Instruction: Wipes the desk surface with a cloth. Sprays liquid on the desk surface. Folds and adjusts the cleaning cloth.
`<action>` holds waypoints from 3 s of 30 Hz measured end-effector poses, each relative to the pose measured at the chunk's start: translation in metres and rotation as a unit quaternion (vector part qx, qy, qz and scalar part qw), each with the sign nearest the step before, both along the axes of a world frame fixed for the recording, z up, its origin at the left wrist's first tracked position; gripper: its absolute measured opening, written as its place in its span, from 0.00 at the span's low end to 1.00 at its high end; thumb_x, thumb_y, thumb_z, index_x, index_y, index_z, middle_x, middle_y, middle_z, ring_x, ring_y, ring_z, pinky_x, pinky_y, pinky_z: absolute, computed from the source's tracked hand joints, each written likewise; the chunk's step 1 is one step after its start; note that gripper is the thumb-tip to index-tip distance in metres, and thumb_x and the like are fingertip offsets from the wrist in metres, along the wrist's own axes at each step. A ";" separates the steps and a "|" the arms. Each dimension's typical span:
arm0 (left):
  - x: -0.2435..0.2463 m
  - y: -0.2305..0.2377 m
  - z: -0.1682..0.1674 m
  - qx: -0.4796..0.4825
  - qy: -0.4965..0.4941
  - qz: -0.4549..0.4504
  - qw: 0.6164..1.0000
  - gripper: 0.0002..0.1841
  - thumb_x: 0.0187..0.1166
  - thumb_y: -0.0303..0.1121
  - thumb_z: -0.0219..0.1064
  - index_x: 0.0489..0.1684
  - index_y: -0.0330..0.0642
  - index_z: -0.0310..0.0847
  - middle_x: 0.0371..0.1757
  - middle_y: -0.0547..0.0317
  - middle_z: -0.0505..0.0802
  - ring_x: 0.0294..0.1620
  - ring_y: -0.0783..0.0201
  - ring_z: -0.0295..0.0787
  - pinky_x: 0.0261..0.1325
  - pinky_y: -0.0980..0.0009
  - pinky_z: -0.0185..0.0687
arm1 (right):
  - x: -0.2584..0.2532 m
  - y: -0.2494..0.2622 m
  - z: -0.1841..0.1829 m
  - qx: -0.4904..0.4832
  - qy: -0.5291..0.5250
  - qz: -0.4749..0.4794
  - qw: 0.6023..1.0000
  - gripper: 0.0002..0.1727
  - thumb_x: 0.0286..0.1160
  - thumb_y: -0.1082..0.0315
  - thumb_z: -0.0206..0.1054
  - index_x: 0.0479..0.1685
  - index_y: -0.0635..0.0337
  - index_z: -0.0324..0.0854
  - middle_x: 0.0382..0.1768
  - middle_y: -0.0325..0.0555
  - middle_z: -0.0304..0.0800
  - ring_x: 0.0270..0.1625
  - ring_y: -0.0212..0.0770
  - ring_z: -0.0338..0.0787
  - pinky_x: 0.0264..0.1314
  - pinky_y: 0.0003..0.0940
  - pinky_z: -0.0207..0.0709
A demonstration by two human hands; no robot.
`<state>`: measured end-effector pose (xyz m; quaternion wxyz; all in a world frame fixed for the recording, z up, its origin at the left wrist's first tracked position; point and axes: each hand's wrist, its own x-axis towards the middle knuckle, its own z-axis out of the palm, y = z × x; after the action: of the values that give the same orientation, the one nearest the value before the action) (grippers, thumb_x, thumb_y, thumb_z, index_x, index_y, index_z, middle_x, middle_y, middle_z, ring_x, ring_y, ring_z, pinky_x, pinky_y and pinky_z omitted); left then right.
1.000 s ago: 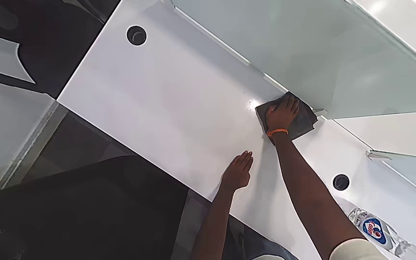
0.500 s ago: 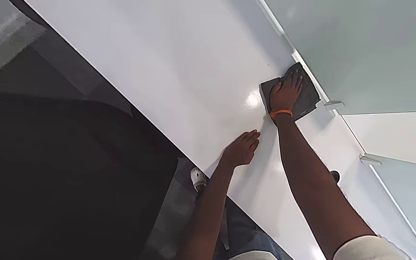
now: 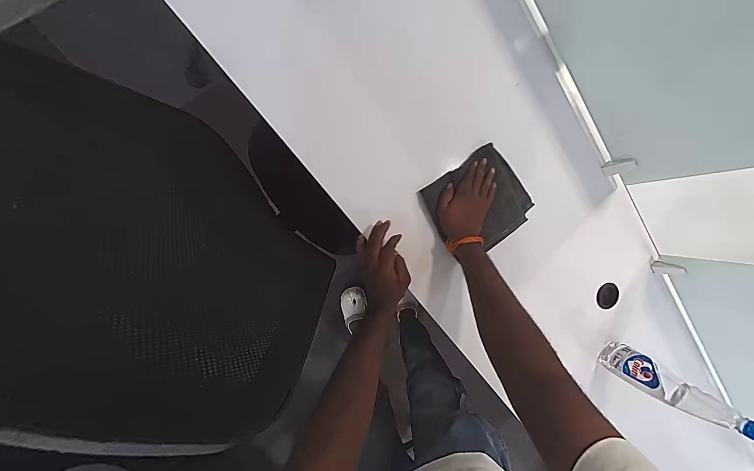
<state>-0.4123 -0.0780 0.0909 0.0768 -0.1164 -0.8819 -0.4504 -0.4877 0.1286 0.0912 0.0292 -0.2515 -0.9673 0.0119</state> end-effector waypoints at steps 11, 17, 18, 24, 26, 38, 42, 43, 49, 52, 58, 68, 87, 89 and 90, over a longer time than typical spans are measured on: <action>0.005 -0.053 0.016 0.002 -0.024 0.060 0.998 0.21 0.85 0.28 0.47 0.70 0.31 0.78 0.86 0.45 0.73 0.91 0.53 0.61 0.91 0.55 0.60 | 0.093 -0.148 0.013 -0.167 -0.077 0.192 0.964 0.43 0.83 0.51 0.55 0.96 0.56 0.46 0.98 0.46 0.37 0.98 0.53 0.36 0.96 0.58 0.34; -0.010 -0.042 0.032 -0.035 -0.028 0.022 0.999 0.22 0.84 0.26 0.47 0.74 0.32 0.75 0.87 0.47 0.72 0.92 0.56 0.60 0.91 0.57 0.60 | 0.166 -0.118 0.018 -0.194 -0.101 0.196 0.956 0.41 0.79 0.69 0.58 0.96 0.40 0.52 0.96 0.32 0.46 0.97 0.47 0.44 0.95 0.59 0.41; -0.010 -0.035 0.032 -0.045 -0.033 0.004 0.998 0.23 0.84 0.27 0.47 0.75 0.33 0.75 0.88 0.47 0.72 0.92 0.56 0.60 0.91 0.56 0.61 | 0.182 -0.111 0.022 -0.198 -0.105 0.186 0.956 0.41 0.77 0.68 0.60 0.95 0.41 0.54 0.95 0.33 0.50 0.96 0.49 0.48 0.94 0.61 0.43; 0.005 0.016 0.021 -0.093 -0.013 -0.170 0.981 0.23 0.82 0.30 0.49 0.72 0.34 0.79 0.86 0.46 0.74 0.91 0.50 0.61 0.92 0.50 0.55 | 0.314 -0.061 0.026 -0.164 -0.079 0.108 0.977 0.41 0.76 0.39 0.57 0.91 0.42 0.63 0.91 0.40 0.63 0.93 0.56 0.59 0.89 0.69 0.48; 0.005 0.032 0.017 -0.091 0.005 -0.215 0.972 0.22 0.82 0.30 0.50 0.70 0.35 0.80 0.85 0.47 0.76 0.91 0.50 0.61 0.92 0.50 0.54 | 0.352 -0.044 0.026 -0.146 -0.082 0.083 0.982 0.42 0.79 0.30 0.47 0.91 0.39 0.64 0.91 0.40 0.64 0.92 0.56 0.60 0.89 0.71 0.47; -0.029 0.072 -0.010 -0.222 0.068 -0.351 0.907 0.27 0.81 0.32 0.51 0.82 0.36 0.71 0.90 0.47 0.68 0.94 0.50 0.54 0.92 0.48 0.52 | 0.297 0.046 0.019 -0.071 -0.074 -0.064 0.993 0.46 0.76 0.26 0.39 0.92 0.38 0.61 0.93 0.45 0.57 0.95 0.57 0.51 0.90 0.74 0.35; -0.028 0.072 -0.011 -0.230 0.063 -0.336 0.911 0.27 0.84 0.34 0.48 0.82 0.36 0.71 0.90 0.49 0.69 0.94 0.51 0.54 0.92 0.49 0.51 | 0.232 0.078 0.015 -0.060 -0.052 -0.079 0.994 0.45 0.78 0.27 0.40 0.95 0.36 0.55 0.96 0.39 0.47 0.97 0.52 0.42 0.91 0.73 0.31; -0.027 0.073 -0.011 -0.229 0.062 -0.335 0.912 0.27 0.84 0.34 0.48 0.82 0.36 0.71 0.90 0.49 0.69 0.94 0.51 0.54 0.92 0.49 0.52 | 0.213 0.086 0.014 -0.058 -0.046 -0.086 0.994 0.44 0.79 0.28 0.40 0.95 0.35 0.53 0.97 0.39 0.45 0.98 0.51 0.40 0.91 0.73 0.31; -0.027 0.073 -0.011 -0.219 0.059 -0.330 0.916 0.27 0.81 0.31 0.49 0.80 0.38 0.74 0.89 0.51 0.72 0.94 0.54 0.56 0.91 0.51 0.55 | 0.099 0.142 0.013 -0.067 -0.015 -0.126 0.990 0.45 0.80 0.29 0.40 0.96 0.37 0.50 0.97 0.40 0.44 0.97 0.54 0.41 0.89 0.77 0.33; -0.029 0.074 -0.012 -0.214 0.059 -0.326 0.919 0.26 0.81 0.30 0.49 0.79 0.38 0.75 0.88 0.52 0.73 0.93 0.53 0.58 0.90 0.51 0.57 | 0.049 0.175 0.016 -0.058 -0.008 -0.140 0.988 0.45 0.79 0.28 0.41 0.95 0.37 0.53 0.96 0.42 0.47 0.97 0.55 0.44 0.88 0.76 0.34; -0.029 0.074 -0.010 -0.208 0.054 -0.322 0.922 0.26 0.79 0.29 0.51 0.78 0.39 0.77 0.87 0.53 0.75 0.92 0.54 0.61 0.89 0.53 0.60 | -0.015 0.217 0.015 -0.059 -0.002 -0.162 0.985 0.44 0.79 0.28 0.41 0.95 0.37 0.53 0.96 0.40 0.47 0.97 0.55 0.44 0.88 0.77 0.35; -0.029 0.074 -0.012 -0.219 0.054 -0.324 0.919 0.28 0.77 0.29 0.50 0.79 0.39 0.75 0.88 0.55 0.74 0.93 0.55 0.58 0.89 0.53 0.58 | 0.018 0.161 0.010 -0.055 0.008 -0.090 0.994 0.43 0.83 0.33 0.39 0.96 0.42 0.51 0.96 0.45 0.47 0.97 0.57 0.42 0.89 0.77 0.31; -0.030 0.072 -0.010 -0.242 0.070 -0.326 0.911 0.28 0.78 0.31 0.48 0.79 0.39 0.75 0.87 0.53 0.74 0.92 0.54 0.59 0.90 0.52 0.57 | 0.322 -0.019 0.016 -0.120 -0.040 -0.043 0.991 0.42 0.80 0.32 0.38 0.90 0.43 0.65 0.90 0.43 0.64 0.94 0.55 0.55 0.90 0.73 0.38; -0.032 0.072 -0.011 -0.241 0.074 -0.323 0.912 0.28 0.78 0.32 0.47 0.79 0.40 0.74 0.87 0.53 0.74 0.92 0.53 0.60 0.90 0.51 0.56 | 0.313 -0.014 0.024 -0.151 -0.040 -0.053 0.986 0.43 0.79 0.30 0.41 0.91 0.42 0.63 0.91 0.42 0.62 0.95 0.54 0.53 0.90 0.73 0.36; -0.033 0.072 -0.011 -0.240 0.078 -0.322 0.913 0.28 0.78 0.32 0.47 0.79 0.40 0.75 0.87 0.53 0.74 0.92 0.53 0.60 0.90 0.51 0.56 | 0.309 -0.010 0.029 -0.166 -0.040 -0.059 0.984 0.44 0.79 0.30 0.41 0.92 0.42 0.62 0.92 0.42 0.60 0.95 0.54 0.52 0.91 0.72 0.36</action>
<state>-0.4454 -0.0058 0.0797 -0.0344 -0.4435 -0.8694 -0.2152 -0.1792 0.1184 0.1202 -0.0511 -0.3102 -0.9357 0.1604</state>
